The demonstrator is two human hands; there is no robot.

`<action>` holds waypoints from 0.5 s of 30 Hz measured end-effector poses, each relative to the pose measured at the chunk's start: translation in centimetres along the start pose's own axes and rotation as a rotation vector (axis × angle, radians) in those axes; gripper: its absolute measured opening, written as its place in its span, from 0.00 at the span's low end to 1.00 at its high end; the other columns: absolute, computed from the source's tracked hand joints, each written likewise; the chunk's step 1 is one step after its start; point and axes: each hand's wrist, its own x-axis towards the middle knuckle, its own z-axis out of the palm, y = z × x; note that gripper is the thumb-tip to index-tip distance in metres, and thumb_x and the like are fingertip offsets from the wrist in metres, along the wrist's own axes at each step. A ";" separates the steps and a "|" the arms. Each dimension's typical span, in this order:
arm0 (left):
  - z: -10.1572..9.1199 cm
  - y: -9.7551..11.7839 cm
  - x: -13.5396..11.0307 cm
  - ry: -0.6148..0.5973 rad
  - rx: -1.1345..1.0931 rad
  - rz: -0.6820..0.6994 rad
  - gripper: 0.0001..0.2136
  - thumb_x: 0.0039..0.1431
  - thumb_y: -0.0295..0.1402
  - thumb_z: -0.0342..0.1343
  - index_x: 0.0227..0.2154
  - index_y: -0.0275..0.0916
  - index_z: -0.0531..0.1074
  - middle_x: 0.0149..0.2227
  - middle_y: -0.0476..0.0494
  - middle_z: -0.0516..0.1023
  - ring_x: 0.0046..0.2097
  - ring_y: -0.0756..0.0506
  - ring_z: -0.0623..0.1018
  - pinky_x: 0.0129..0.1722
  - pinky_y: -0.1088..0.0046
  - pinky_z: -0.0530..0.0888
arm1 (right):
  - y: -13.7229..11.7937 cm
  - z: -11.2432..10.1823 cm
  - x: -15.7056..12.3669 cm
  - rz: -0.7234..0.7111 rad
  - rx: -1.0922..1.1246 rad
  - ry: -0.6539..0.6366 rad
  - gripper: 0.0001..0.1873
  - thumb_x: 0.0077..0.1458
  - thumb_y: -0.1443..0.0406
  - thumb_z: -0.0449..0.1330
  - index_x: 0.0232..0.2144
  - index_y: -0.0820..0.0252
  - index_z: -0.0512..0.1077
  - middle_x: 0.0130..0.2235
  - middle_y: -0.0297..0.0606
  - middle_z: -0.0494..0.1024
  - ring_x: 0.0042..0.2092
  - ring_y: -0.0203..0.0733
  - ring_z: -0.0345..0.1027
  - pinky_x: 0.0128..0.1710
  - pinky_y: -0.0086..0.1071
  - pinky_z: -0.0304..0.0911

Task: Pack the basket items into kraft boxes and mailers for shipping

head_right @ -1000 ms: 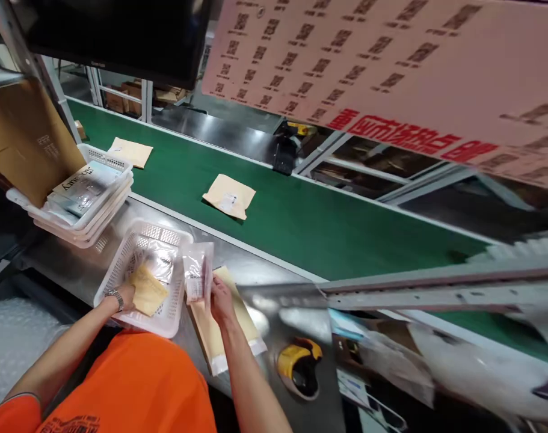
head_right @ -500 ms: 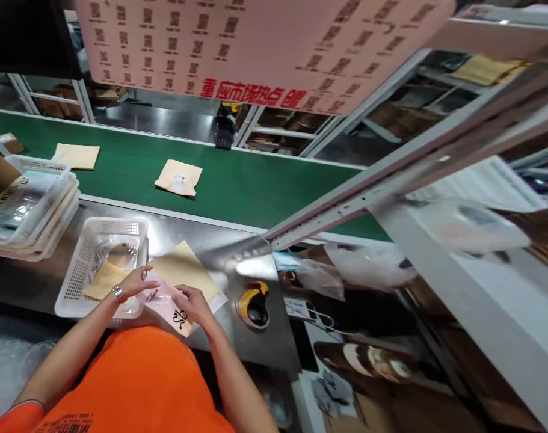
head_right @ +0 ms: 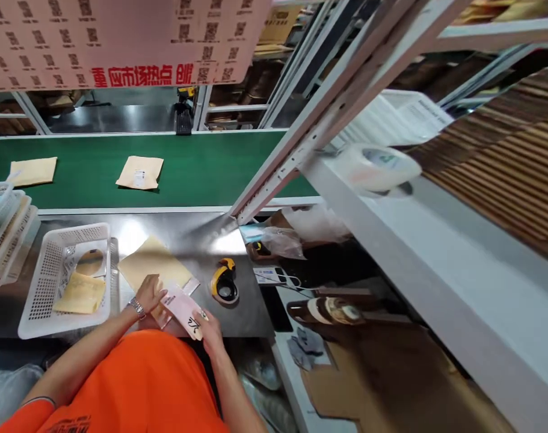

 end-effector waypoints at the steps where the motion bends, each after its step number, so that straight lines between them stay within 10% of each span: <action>1: 0.9 0.2 0.0 -0.028 0.121 0.046 0.33 0.63 0.41 0.61 0.69 0.33 0.70 0.73 0.24 0.69 0.74 0.28 0.67 0.72 0.46 0.67 | 0.4 -1.1 0.2 -0.011 0.000 0.061 0.31 0.28 0.53 0.82 0.34 0.58 0.79 0.31 0.40 0.86 0.32 0.49 0.81 0.33 0.37 0.76; 6: 3.8 1.1 0.3 -0.268 0.558 0.077 0.45 0.62 0.41 0.61 0.78 0.26 0.54 0.82 0.20 0.41 0.81 0.19 0.42 0.77 0.36 0.49 | 1.0 -4.7 0.7 0.039 -0.012 0.112 0.29 0.25 0.53 0.81 0.31 0.56 0.79 0.31 0.40 0.86 0.33 0.51 0.82 0.34 0.38 0.77; 15: 2.8 1.0 0.8 -0.289 0.665 0.046 0.48 0.60 0.47 0.62 0.79 0.31 0.53 0.82 0.24 0.42 0.80 0.17 0.45 0.74 0.33 0.56 | 0.3 -6.0 1.6 0.058 -0.155 -0.083 0.24 0.30 0.57 0.78 0.33 0.59 0.80 0.29 0.36 0.86 0.30 0.47 0.80 0.29 0.34 0.74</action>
